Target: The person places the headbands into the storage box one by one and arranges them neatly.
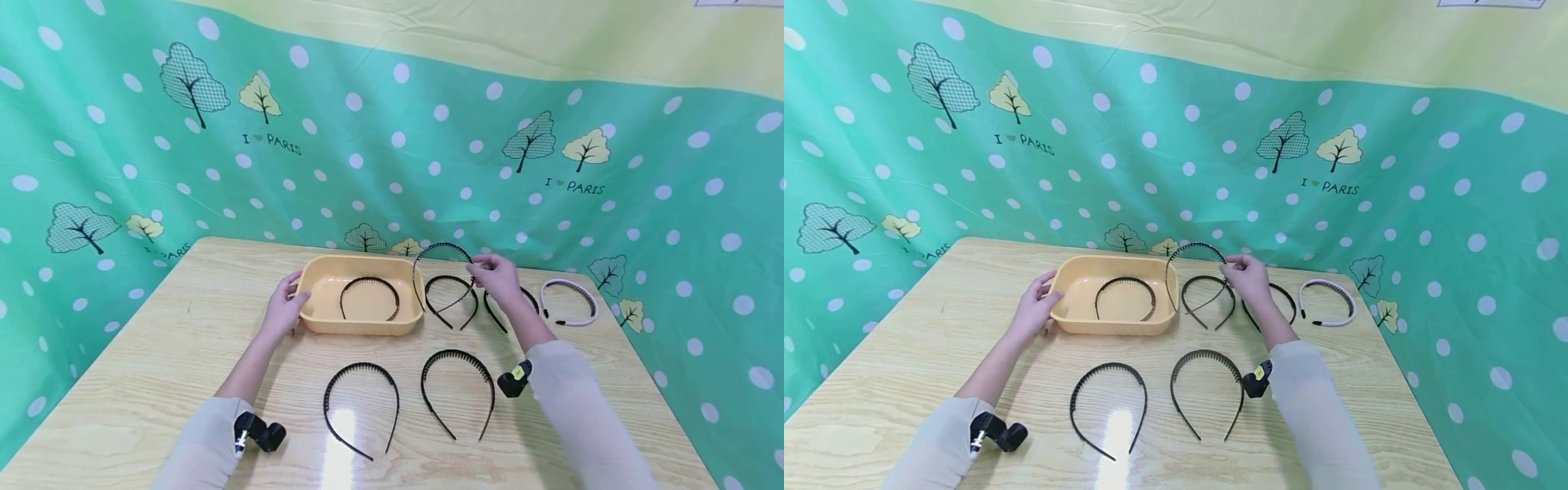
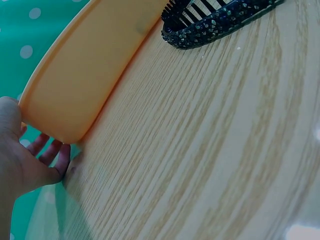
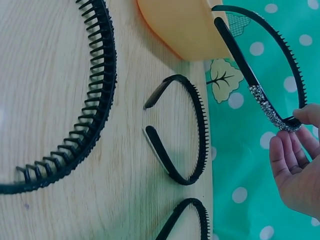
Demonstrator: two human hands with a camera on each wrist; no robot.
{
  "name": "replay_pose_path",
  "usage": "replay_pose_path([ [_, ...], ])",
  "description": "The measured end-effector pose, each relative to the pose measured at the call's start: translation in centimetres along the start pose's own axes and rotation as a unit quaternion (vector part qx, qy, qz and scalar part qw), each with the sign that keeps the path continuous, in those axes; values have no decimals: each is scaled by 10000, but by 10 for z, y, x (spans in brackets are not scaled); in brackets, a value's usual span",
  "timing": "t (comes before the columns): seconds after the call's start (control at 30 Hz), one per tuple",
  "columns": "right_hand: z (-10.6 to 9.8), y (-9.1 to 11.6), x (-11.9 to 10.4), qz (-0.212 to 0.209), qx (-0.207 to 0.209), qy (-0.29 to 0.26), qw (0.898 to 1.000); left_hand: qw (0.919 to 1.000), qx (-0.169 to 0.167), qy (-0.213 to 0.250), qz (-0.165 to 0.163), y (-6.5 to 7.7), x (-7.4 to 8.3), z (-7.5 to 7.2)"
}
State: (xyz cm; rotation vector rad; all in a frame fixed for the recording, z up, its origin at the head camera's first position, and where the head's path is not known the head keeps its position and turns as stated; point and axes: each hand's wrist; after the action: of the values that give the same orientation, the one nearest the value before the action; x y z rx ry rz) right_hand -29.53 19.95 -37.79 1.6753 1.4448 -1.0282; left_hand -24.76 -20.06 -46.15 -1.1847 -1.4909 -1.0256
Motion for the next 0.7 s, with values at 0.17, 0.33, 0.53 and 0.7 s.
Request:
replay_pose_path([
  [0.17, 3, 1, -4, 68, 45, -127, 9999, 9999, -13, 155, -35, -1, -1, 0],
  [0.33, 5, 3, -6, 87, 94, -230, 9997, 10000, -27, 69, 12, -1, 1, 0],
  [0.53, 9, 5, -9, 20, 75, -322, 9995, 9999, 12, 0, 117, 0, -1, 0],
  [0.7, 15, 4, -10, 35, 94, -395, 9992, 9999, -7, -3, 143, -1, -3, 0],
])
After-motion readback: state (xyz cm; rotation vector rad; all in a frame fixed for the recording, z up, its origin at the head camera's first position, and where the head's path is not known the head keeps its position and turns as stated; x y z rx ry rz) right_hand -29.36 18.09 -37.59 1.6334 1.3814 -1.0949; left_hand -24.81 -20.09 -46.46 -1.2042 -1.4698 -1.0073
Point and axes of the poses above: each hand's wrist, its own y-axis away from the middle knuckle, its own z-axis out of the palm, x = y × z, and after that the axes turned 4 degrees about x, right-handed
